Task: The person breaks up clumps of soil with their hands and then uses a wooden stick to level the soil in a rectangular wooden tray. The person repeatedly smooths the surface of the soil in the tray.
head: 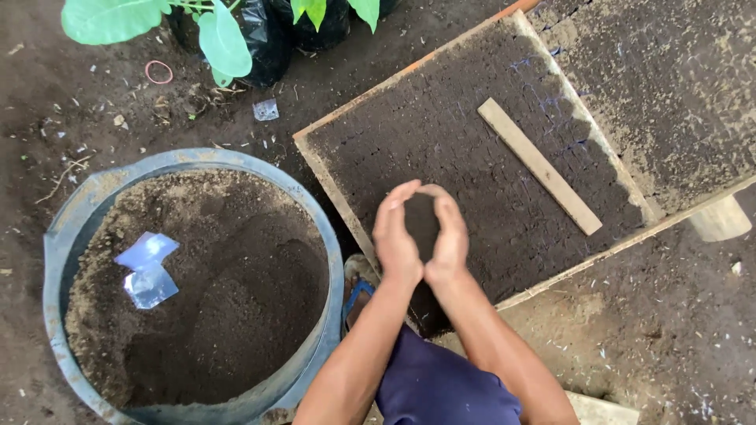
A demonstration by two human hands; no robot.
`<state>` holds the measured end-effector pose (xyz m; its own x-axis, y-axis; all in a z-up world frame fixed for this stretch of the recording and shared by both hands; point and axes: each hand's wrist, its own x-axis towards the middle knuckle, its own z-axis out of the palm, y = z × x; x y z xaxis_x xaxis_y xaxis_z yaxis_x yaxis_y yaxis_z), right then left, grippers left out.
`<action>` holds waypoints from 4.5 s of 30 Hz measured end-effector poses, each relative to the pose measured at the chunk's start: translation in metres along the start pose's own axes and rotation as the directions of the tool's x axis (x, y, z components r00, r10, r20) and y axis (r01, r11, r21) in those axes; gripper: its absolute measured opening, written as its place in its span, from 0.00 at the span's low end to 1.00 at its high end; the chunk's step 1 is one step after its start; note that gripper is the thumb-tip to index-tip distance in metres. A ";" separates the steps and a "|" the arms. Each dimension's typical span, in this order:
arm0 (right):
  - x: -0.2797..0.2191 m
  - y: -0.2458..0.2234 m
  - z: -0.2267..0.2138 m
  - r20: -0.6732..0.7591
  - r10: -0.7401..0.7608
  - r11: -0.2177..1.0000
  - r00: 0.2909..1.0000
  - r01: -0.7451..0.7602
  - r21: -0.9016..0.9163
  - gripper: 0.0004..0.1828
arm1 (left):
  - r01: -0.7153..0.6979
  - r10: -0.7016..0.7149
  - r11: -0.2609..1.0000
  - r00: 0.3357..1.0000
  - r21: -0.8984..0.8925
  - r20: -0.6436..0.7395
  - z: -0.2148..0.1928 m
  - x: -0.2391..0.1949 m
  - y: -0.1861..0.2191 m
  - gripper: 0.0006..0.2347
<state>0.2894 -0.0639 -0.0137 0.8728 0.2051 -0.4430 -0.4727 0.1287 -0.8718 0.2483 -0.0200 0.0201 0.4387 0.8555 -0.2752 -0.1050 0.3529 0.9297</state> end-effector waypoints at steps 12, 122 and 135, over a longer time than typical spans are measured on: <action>-0.002 -0.086 -0.005 0.815 -0.363 -0.045 0.452 0.865 -0.500 0.19 | -0.061 0.209 0.489 0.977 0.870 -0.049 -0.216 -0.047 0.056 0.19; 0.080 -0.052 -0.165 0.481 -0.415 -0.469 0.773 0.271 -0.841 0.20 | -0.490 0.133 0.001 0.864 0.872 0.485 -0.223 -0.109 0.006 0.29; 0.065 -0.071 -0.120 0.722 0.136 -0.359 0.678 0.713 -0.602 0.07 | -0.504 0.193 -0.113 0.834 0.856 0.516 -0.227 -0.107 0.003 0.24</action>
<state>0.3942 -0.1764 -0.0056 0.4398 0.8573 -0.2677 0.8654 -0.4842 -0.1290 -0.0019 -0.0249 -0.0035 0.8066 0.5862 0.0758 0.5551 -0.7953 0.2435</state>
